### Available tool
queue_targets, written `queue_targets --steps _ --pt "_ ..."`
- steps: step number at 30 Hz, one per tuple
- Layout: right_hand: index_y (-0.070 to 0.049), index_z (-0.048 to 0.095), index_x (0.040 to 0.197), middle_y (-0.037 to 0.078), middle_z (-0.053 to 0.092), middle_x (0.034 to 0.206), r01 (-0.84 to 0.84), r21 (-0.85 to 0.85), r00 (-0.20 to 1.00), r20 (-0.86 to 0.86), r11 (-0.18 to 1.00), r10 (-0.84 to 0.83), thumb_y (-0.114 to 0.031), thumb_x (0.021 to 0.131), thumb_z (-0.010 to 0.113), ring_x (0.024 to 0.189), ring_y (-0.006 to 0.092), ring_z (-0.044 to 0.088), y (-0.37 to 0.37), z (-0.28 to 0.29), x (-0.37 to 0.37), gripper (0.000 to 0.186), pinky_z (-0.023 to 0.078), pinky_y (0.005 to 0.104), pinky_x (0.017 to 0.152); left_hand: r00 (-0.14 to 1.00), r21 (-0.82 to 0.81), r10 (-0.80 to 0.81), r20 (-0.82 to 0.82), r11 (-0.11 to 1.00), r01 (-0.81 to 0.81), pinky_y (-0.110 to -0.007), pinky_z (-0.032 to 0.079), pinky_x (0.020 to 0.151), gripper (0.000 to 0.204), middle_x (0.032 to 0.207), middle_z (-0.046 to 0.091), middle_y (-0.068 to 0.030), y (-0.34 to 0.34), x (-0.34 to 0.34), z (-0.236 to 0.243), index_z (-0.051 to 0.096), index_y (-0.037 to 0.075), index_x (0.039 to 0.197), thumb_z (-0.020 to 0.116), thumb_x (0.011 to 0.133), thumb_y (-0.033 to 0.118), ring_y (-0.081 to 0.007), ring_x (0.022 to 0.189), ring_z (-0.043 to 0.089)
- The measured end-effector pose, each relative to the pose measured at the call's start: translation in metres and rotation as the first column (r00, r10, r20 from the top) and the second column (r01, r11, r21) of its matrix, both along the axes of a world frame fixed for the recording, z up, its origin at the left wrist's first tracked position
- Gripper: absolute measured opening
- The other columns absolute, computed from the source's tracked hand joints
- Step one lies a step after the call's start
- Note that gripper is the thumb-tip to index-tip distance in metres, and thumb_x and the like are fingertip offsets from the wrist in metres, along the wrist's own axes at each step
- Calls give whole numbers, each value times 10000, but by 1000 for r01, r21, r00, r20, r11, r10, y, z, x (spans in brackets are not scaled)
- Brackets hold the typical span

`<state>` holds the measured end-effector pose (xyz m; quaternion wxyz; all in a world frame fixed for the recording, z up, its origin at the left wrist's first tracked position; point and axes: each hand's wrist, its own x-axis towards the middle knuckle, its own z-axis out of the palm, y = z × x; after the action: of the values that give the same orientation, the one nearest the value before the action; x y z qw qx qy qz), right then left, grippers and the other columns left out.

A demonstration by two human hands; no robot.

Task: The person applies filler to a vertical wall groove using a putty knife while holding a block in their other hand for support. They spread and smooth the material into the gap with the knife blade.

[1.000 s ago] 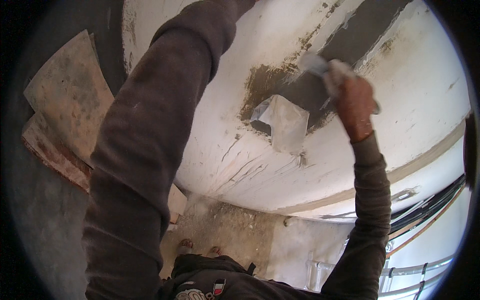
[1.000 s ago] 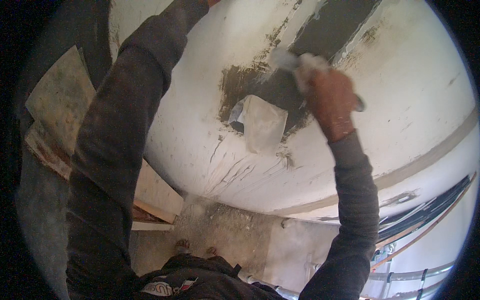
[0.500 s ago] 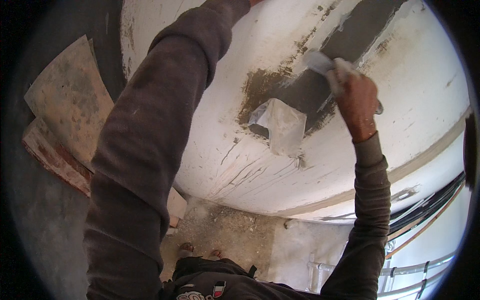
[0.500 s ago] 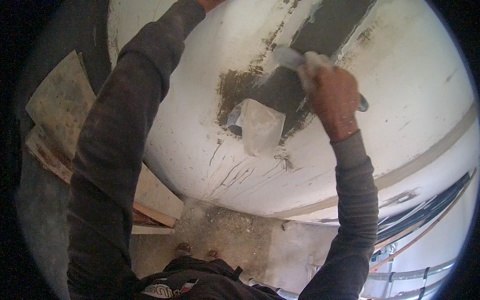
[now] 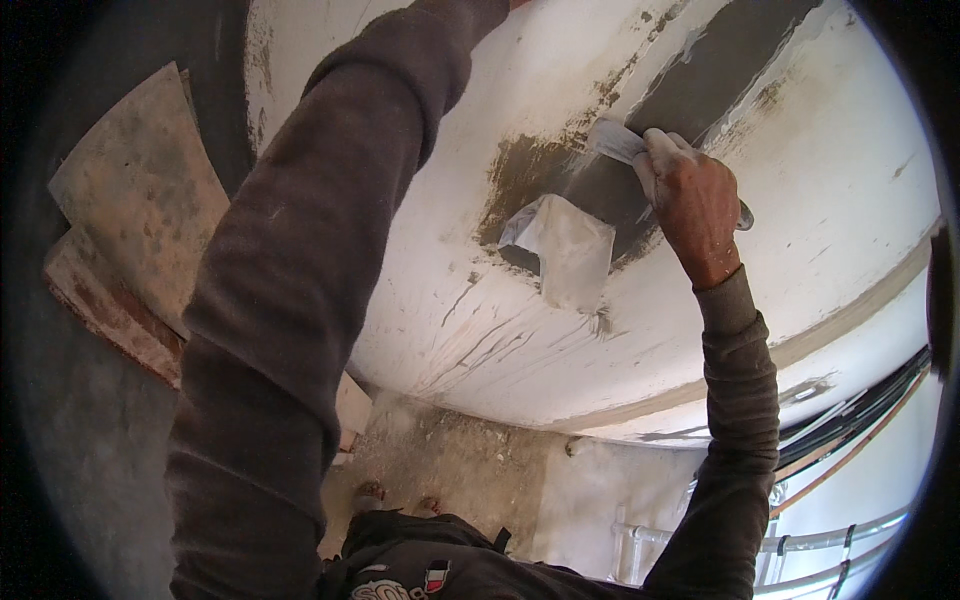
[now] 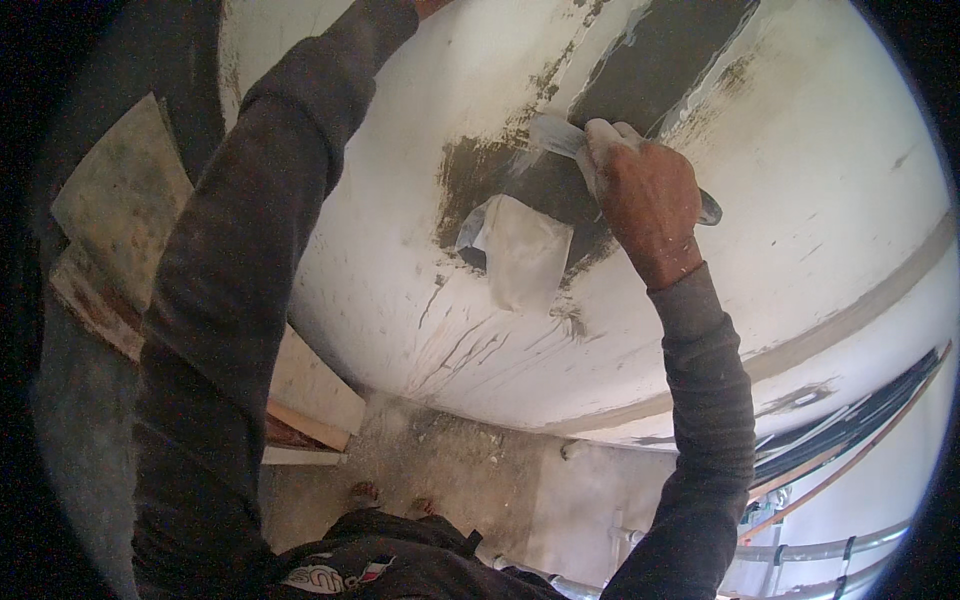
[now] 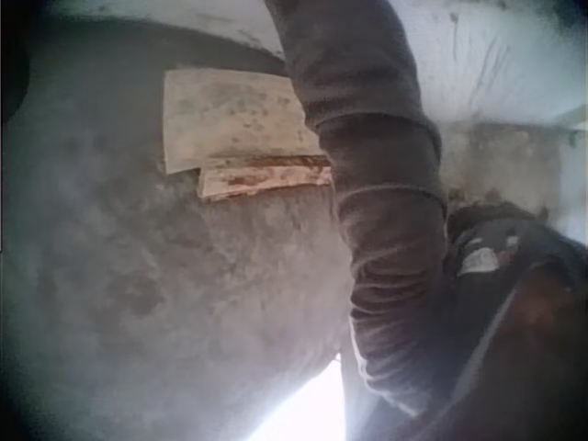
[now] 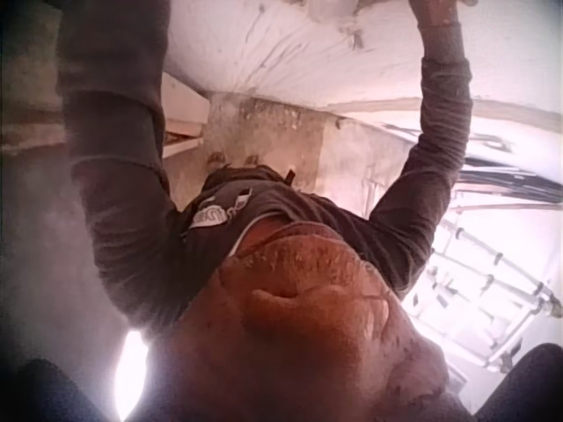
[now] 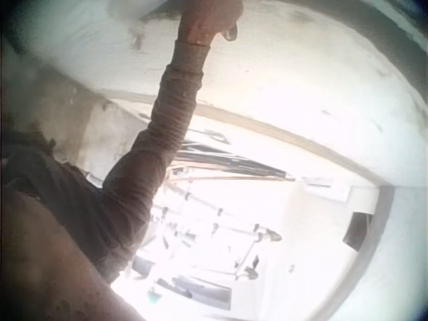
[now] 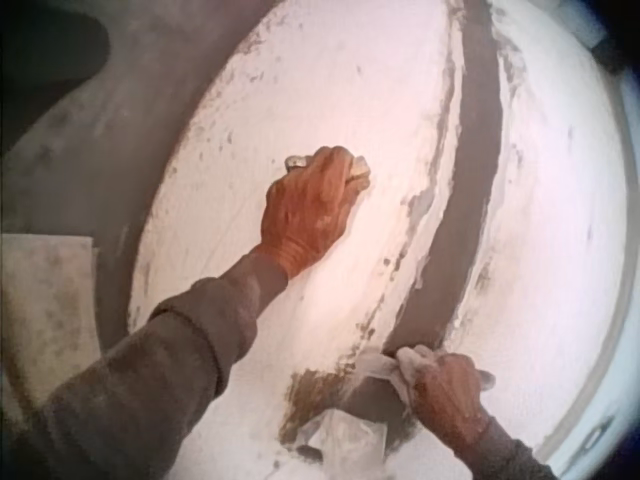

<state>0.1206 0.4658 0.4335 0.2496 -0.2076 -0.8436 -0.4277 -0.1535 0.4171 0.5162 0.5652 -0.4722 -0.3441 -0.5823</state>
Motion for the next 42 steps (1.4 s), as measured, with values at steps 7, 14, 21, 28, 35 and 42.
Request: queue_targets --steps 7,14,21,28,35,42 --pt "-120 629 986 116 692 880 53 60 999 11 997 -54 -293 944 663 721 324 711 29 -8 16 181 562 426 606 1000 37 -7 -15 999 7 -428 546 627 235 889 634 -144 2 3 2 541 47 962 631 989 262 -328 738 659" --pt "-117 625 998 120 700 895 100 -79 992 -70 992 -105 -274 953 650 717 333 708 -16 27 -1 165 573 437 616 999 51 7 -43 999 -5 -427 547 627 237 876 633 -148 0 -6 -1 537 46 976 625 992 266 -329 738 657" --pt "-118 623 1005 117 698 884 90 -12 996 -2 996 -90 -289 950 659 737 321 721 -12 11 -1 183 579 432 630 999 37 -1 -42 999 2 -418 549 629 232 880 638 -140 -1 -2 1 541 49 984 624 993 266 -317 733 663" --pt "-126 614 1025 105 691 858 38 -35 999 39 999 -36 -311 946 661 734 309 719 -14 1 -6 207 573 423 623 1000 -24 25 7 999 -25 -404 548 610 226 882 640 -133 -1 -3 -1 538 55 975 632 988 260 -303 720 664" --pt "-116 612 1019 112 691 860 28 -28 999 42 999 -27 -287 943 666 729 309 719 -6 2 -1 194 573 424 614 998 71 63 -32 996 -60 -400 545 607 232 882 630 -133 3 -5 3 531 57 968 640 984 262 -302 718 656" --pt "-98 614 977 118 707 909 76 -42 997 -24 996 -77 -282 941 676 728 314 719 -12 13 -5 198 580 415 617 999 51 40 -22 998 -39 -412 545 623 233 883 628 -132 0 -7 0 526 51 963 643 981 253 -311 727 654"
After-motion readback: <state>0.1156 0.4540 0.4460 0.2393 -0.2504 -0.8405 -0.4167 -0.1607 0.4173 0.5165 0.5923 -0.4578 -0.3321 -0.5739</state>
